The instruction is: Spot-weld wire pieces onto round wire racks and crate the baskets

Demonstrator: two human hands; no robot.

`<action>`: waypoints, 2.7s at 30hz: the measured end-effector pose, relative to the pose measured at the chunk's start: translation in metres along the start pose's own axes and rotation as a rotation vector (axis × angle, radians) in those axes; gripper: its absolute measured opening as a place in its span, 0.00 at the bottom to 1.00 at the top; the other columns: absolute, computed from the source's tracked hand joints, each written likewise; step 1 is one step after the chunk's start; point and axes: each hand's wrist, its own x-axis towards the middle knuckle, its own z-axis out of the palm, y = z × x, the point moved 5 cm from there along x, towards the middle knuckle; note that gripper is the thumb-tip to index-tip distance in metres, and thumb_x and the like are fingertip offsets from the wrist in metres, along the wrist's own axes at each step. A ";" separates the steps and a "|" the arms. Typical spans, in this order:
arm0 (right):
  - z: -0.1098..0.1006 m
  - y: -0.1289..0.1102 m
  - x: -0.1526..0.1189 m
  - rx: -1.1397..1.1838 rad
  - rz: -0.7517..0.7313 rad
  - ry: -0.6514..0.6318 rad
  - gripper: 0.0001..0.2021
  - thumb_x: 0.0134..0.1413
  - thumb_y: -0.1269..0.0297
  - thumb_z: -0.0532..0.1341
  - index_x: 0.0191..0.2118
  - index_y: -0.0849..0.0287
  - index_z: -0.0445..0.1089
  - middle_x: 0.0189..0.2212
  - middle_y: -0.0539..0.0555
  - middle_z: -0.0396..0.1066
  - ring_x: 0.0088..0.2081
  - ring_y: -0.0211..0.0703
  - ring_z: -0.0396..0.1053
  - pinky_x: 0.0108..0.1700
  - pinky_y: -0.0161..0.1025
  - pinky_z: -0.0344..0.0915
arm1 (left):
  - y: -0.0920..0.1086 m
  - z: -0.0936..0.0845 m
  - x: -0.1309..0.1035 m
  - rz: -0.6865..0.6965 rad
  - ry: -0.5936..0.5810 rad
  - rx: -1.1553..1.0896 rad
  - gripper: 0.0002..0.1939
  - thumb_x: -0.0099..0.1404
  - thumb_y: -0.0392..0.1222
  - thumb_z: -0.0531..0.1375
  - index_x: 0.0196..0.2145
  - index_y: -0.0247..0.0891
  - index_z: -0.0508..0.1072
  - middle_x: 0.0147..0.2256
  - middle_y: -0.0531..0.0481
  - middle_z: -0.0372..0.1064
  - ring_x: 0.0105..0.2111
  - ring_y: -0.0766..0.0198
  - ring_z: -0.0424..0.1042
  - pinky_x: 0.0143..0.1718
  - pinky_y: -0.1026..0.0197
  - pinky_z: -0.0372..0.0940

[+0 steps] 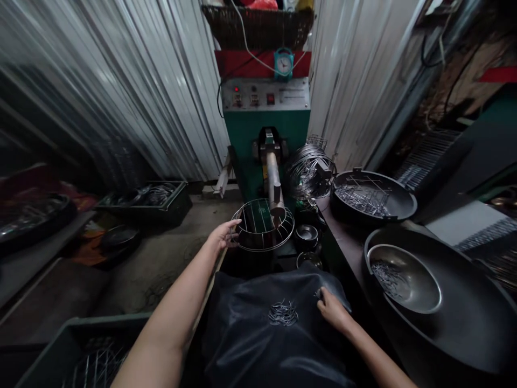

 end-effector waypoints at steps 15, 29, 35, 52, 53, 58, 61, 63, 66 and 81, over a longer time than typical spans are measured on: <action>-0.021 -0.049 0.005 0.683 -0.212 0.001 0.08 0.52 0.60 0.53 0.34 0.57 0.64 0.26 0.53 0.68 0.27 0.42 0.68 0.29 0.38 0.63 | -0.016 0.013 -0.003 0.083 -0.011 -0.317 0.16 0.36 0.35 0.65 0.22 0.36 0.61 0.16 0.61 0.52 0.14 0.76 0.51 0.14 0.71 0.46; -0.044 -0.165 0.074 0.730 -0.444 0.264 0.09 0.53 0.59 0.52 0.33 0.57 0.63 0.22 0.48 0.64 0.22 0.37 0.60 0.26 0.34 0.59 | -0.021 0.017 -0.040 0.386 0.111 -0.408 0.19 0.35 0.39 0.64 0.26 0.38 0.60 0.18 0.63 0.52 0.14 0.78 0.46 0.14 0.71 0.43; -0.053 -0.162 0.070 0.735 -0.431 0.265 0.10 0.55 0.58 0.51 0.33 0.58 0.63 0.24 0.49 0.65 0.22 0.36 0.61 0.26 0.33 0.60 | -0.022 0.021 -0.041 0.397 0.110 -0.410 0.19 0.37 0.39 0.64 0.27 0.39 0.59 0.18 0.64 0.50 0.14 0.78 0.46 0.15 0.71 0.45; -0.052 -0.155 0.075 0.726 -0.431 0.283 0.10 0.56 0.59 0.50 0.37 0.57 0.63 0.26 0.50 0.68 0.20 0.35 0.63 0.25 0.33 0.61 | -0.020 0.026 -0.037 0.373 0.095 -0.384 0.20 0.36 0.39 0.64 0.27 0.39 0.59 0.17 0.65 0.48 0.14 0.78 0.44 0.15 0.70 0.43; -0.052 -0.156 0.075 0.757 -0.428 0.270 0.10 0.56 0.59 0.50 0.37 0.58 0.63 0.26 0.49 0.68 0.19 0.34 0.63 0.24 0.32 0.60 | -0.020 0.026 -0.036 0.374 0.098 -0.382 0.20 0.36 0.40 0.64 0.27 0.38 0.59 0.17 0.65 0.49 0.14 0.78 0.44 0.15 0.70 0.43; -0.049 -0.155 0.081 0.840 -0.405 0.228 0.10 0.55 0.57 0.52 0.35 0.58 0.63 0.25 0.49 0.66 0.19 0.33 0.62 0.23 0.32 0.60 | -0.021 0.025 -0.036 0.375 0.116 -0.362 0.20 0.36 0.41 0.65 0.27 0.38 0.60 0.17 0.64 0.49 0.14 0.78 0.46 0.15 0.70 0.45; -0.049 -0.156 0.083 0.848 -0.413 0.213 0.11 0.55 0.56 0.52 0.35 0.58 0.63 0.25 0.48 0.66 0.19 0.33 0.62 0.22 0.31 0.59 | -0.021 0.024 -0.036 0.378 0.115 -0.365 0.20 0.36 0.41 0.65 0.26 0.39 0.59 0.17 0.65 0.48 0.14 0.78 0.46 0.15 0.70 0.45; -0.049 -0.157 0.084 0.854 -0.415 0.203 0.11 0.55 0.56 0.52 0.35 0.58 0.64 0.25 0.48 0.66 0.19 0.33 0.61 0.22 0.31 0.59 | -0.021 0.024 -0.035 0.375 0.114 -0.373 0.21 0.36 0.41 0.65 0.26 0.39 0.59 0.18 0.64 0.49 0.14 0.78 0.46 0.15 0.70 0.45; -0.050 -0.157 0.086 0.870 -0.413 0.197 0.11 0.55 0.56 0.53 0.35 0.58 0.64 0.25 0.48 0.66 0.19 0.33 0.61 0.23 0.31 0.59 | -0.021 0.025 -0.032 0.373 0.118 -0.382 0.20 0.36 0.41 0.65 0.26 0.38 0.60 0.17 0.64 0.49 0.14 0.78 0.46 0.15 0.70 0.44; -0.056 -0.158 0.098 0.883 -0.398 0.199 0.07 0.54 0.61 0.53 0.34 0.58 0.64 0.23 0.48 0.65 0.18 0.33 0.59 0.21 0.31 0.57 | -0.022 0.028 -0.022 0.301 0.165 -0.423 0.22 0.32 0.40 0.67 0.25 0.37 0.61 0.17 0.63 0.52 0.14 0.77 0.47 0.14 0.69 0.45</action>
